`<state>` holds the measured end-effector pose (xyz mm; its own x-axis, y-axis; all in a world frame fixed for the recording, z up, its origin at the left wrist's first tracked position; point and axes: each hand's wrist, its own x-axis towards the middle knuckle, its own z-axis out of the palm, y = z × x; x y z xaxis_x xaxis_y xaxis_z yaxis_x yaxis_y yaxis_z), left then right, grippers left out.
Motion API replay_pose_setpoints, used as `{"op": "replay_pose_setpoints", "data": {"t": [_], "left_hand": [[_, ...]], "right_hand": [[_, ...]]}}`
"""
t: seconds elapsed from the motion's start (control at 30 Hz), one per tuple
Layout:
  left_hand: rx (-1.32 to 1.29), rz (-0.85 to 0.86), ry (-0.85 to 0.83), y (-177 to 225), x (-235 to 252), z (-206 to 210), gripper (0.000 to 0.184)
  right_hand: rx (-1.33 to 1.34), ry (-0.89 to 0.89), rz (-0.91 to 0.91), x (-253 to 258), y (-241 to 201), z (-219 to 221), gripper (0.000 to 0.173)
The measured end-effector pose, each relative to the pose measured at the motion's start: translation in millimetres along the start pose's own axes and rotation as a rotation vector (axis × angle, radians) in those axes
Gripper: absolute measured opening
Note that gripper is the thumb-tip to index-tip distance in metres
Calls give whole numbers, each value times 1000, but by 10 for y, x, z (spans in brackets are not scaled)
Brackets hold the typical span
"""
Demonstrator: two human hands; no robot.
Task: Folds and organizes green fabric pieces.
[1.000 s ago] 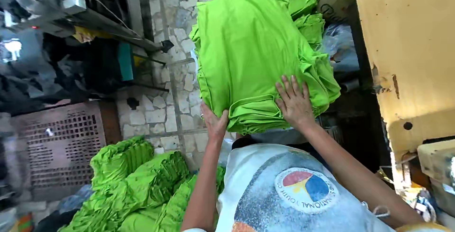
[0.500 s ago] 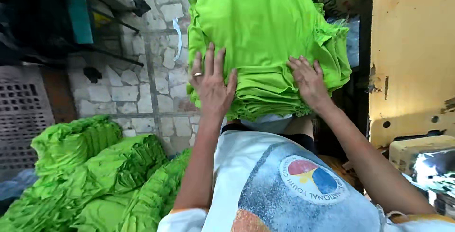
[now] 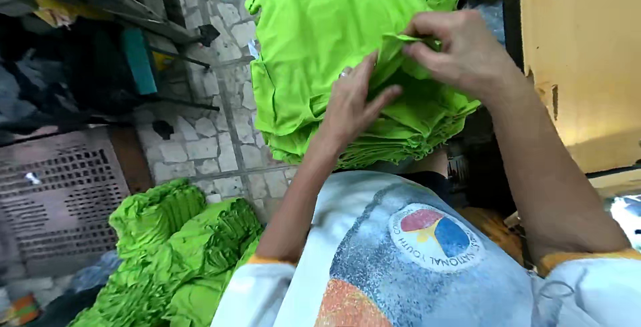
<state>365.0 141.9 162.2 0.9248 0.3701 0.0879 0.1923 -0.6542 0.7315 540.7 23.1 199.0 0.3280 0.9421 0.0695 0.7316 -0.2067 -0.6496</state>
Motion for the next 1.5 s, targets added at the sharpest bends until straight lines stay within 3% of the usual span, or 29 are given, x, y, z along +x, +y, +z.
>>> {"op": "replay_pose_setpoints", "data": {"t": [0.07, 0.13, 0.23, 0.33, 0.37, 0.53, 0.63, 0.7, 0.8, 0.9, 1.0, 1.1, 1.17, 1.27, 1.37, 1.43, 1.5], "left_hand": [[-58, -49, -42, -89, 286, -22, 37], [-209, -17, -31, -240, 411, -107, 31], [-542, 282, 103, -732, 438, 181, 28], [-523, -90, -186, -172, 240, -87, 25], [-505, -127, -223, -96, 198, -87, 26], [-452, -37, -313, -82, 137, 59, 39], [-340, -43, -238, -88, 224, 176, 48], [-342, -4, -212, -79, 212, 175, 38], [-507, -5, -255, -18, 27, 47, 33], [-665, -88, -160, -99, -107, 107, 23], [-638, -101, -10, -73, 4, 229, 13], [-524, -13, 56, 35, 200, 154, 17], [-469, 27, 68, 82, 311, 49, 19], [-548, 35, 7, 91, 336, -120, 23], [-540, 97, -100, 76, 206, -165, 37], [-472, 111, -186, 113, 133, -60, 50], [-317, 141, -210, 129, 139, 103, 57]], "right_hand": [[-226, 77, 48, -3, -124, 39, 29], [-302, 132, -44, -255, -205, 157, 36], [-298, -94, -137, -831, -47, 447, 38], [-249, -206, -44, -993, 112, 424, 36], [-192, -221, -26, -931, 102, 317, 32], [49, -224, -54, -343, 111, -36, 30], [45, -85, 11, -84, 123, 34, 34], [43, -39, 19, -157, 51, 78, 33], [110, -85, -19, -681, 57, 82, 32], [144, -197, 149, -1235, 234, 318, 33], [144, -31, 275, -1338, 149, 439, 29], [16, 134, 282, -1188, -72, 437, 38], [-105, 52, 285, -1067, -164, 488, 44], [-155, -112, 291, -927, -123, 422, 21], [-32, -225, 163, -761, -27, 81, 17], [-19, -183, 77, -568, -74, -70, 17], [-72, -10, 26, -353, -141, -69, 19]]}}
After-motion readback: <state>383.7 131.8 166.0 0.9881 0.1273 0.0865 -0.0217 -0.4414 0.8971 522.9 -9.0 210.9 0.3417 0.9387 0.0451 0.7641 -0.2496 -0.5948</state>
